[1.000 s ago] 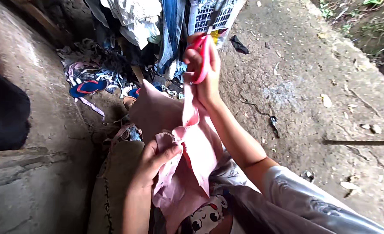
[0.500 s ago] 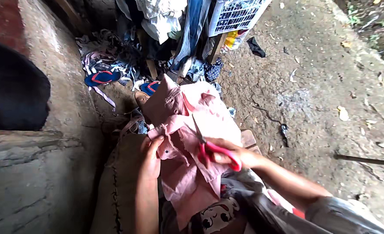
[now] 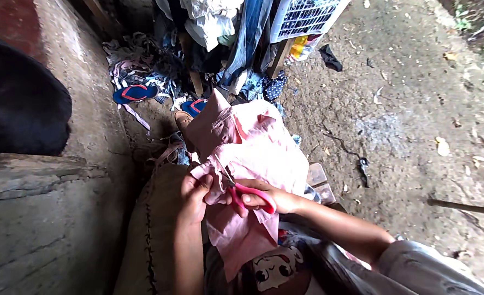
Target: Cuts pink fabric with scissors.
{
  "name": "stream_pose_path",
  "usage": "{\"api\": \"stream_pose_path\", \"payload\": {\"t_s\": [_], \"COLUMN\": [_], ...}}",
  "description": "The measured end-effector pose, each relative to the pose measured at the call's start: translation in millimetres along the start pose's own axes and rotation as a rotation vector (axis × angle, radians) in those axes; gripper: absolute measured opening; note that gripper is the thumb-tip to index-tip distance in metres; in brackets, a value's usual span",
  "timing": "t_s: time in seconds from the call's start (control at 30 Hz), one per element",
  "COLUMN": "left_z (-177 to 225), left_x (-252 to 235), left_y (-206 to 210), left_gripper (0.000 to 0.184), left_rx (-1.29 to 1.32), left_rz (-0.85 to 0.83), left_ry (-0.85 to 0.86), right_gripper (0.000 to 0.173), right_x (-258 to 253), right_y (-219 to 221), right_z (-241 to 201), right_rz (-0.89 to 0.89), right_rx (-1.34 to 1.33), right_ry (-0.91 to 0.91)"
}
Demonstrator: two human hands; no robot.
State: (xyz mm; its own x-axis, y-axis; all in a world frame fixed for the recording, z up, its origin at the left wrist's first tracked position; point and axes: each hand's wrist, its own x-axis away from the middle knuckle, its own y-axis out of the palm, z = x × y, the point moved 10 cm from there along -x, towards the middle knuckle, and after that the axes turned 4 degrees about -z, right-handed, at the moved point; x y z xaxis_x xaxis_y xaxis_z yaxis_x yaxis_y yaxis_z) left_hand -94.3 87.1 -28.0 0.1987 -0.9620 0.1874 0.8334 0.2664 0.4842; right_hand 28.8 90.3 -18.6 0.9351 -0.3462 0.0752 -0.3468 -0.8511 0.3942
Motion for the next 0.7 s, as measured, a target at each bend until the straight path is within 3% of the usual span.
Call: {"api": "stream_pose_path", "payload": {"t_s": [0.3,0.6,0.7], "left_z": [-14,-29,-21], "left_x": [-12,-12,-14], "left_y": [-5,-5,-9], "left_gripper": [0.022,0.019,0.022], "left_rx": [0.018,0.168,0.07], "left_rz": [-0.106,-0.264,-0.274], "left_ry": [0.052,0.037,0.047], "right_gripper": [0.038,0.037,0.038], "right_x": [-5,-2,0], "right_y": [-1,0,-5], "right_z": [2,1,-4], "right_rz": [0.141,0.12,0.174], "right_rx": [-0.114,0.047,0.193], "right_ry": [-0.103,-0.196,-0.168]}}
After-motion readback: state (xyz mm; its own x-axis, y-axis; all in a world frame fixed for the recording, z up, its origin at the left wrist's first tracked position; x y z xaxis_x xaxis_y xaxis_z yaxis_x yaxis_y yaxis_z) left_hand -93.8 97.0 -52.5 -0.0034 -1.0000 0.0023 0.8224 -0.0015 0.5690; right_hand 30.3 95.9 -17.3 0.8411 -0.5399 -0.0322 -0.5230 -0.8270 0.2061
